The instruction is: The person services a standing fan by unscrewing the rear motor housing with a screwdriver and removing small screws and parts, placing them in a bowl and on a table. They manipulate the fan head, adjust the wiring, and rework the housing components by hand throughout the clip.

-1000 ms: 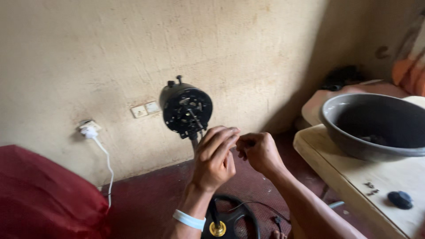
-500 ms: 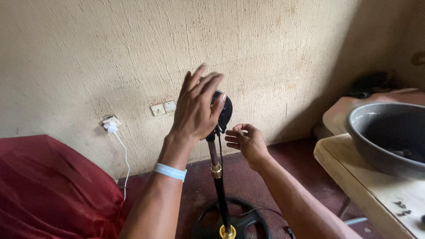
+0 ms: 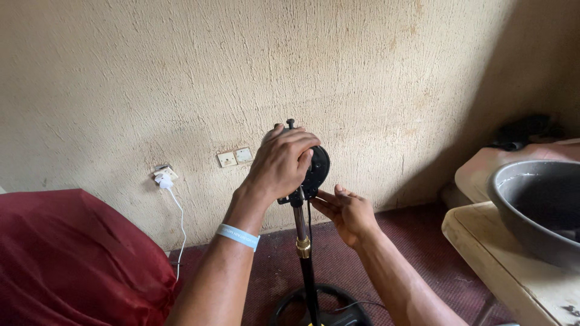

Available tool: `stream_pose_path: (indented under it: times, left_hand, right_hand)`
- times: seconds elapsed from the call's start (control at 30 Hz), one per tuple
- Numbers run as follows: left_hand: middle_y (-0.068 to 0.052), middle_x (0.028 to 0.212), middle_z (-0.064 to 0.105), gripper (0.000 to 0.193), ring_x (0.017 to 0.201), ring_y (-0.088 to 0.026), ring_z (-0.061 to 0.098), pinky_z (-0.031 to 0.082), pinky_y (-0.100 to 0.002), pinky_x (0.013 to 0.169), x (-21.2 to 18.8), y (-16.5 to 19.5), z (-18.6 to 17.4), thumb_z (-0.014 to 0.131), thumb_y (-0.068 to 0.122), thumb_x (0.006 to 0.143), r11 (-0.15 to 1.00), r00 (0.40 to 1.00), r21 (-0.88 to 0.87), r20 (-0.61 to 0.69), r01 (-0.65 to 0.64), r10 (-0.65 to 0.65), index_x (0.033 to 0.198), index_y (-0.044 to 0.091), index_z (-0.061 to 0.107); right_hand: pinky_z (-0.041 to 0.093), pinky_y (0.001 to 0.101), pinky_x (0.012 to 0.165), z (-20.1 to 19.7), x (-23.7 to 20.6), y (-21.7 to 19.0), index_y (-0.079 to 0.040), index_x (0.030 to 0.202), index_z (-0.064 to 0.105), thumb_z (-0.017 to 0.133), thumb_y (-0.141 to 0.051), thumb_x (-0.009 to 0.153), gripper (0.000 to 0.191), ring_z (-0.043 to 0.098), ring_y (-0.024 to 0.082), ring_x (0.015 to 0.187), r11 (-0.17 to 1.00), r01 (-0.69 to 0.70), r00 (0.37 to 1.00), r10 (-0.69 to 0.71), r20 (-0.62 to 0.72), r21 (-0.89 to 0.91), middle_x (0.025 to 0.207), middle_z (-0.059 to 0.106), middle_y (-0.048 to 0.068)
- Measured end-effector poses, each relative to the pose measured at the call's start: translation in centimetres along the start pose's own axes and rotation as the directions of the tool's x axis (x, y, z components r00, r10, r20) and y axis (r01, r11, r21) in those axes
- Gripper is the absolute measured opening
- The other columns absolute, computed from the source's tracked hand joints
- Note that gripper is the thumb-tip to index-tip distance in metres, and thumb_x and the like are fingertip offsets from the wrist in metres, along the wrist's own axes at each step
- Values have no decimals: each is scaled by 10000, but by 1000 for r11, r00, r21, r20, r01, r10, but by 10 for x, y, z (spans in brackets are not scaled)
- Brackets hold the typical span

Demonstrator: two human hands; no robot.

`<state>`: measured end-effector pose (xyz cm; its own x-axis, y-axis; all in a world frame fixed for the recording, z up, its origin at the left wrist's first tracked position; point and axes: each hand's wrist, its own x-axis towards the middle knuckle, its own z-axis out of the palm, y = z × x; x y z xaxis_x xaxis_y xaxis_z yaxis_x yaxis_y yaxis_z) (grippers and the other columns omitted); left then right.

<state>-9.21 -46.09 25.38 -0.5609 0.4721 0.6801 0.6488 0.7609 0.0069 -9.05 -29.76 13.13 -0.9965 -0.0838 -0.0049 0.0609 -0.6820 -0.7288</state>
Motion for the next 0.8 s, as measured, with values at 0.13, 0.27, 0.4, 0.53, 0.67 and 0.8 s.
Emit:
stream_pose_path:
  times: [0.13,0.27,0.4,0.53,0.67,0.8]
  left_hand:
    - [-32,1321,706,291,1321,-246,573,268,-566,1193,1,-3,2,567,131,961,999,999,15,7,-42,42,1191,161,743]
    - [-24,1355,684,356,1312,-226,580,307,-531,1196,1,-5,6,573,48,932,999,998,37,52,-25,23,1213,181,747]
    - [-47,1362,670,395,1252,-217,611,457,-421,1132,8,-7,4,645,35,927,1000,996,-10,87,-9,10,1294,165,708]
    - [-39,1250,706,352,1140,-212,648,497,-398,1057,22,-5,-6,695,57,887,996,982,73,185,-51,37,1224,154,731]
    - [-38,1167,735,258,1140,-229,662,512,-389,1057,32,-5,-24,741,130,853,993,971,-16,208,-113,114,1108,92,747]
    - [-59,1161,714,256,1134,-266,643,517,-436,970,35,1,-30,711,193,899,993,921,-16,376,115,-100,1142,119,687]
  right_hand:
    - [497,496,1040,2,2,-1,178,1367,331,391,-196,1058,488,615,452,1236,1000,0,1000,0,-21,20,1351,539,403]
    - [499,499,1037,3,0,-4,199,1377,327,392,-190,1060,505,616,451,1233,1000,-1,1000,1,-4,21,1350,536,410]
    - [491,491,1044,6,-4,-7,147,1402,306,375,-214,1057,504,620,426,1230,999,-22,1000,22,-16,-30,1359,546,374]
    - [493,483,1049,5,-8,-6,118,1341,385,387,-215,1056,438,640,397,1218,997,-26,999,22,-47,-71,1352,572,349]
    - [508,480,1029,1,-7,-2,113,1211,438,426,-219,1056,367,662,391,1175,1000,23,998,-22,55,-13,1292,619,337]
    - [535,478,985,-3,-4,0,72,1149,460,442,-220,1043,311,682,387,1123,1000,13,1000,-13,4,3,1244,648,322]
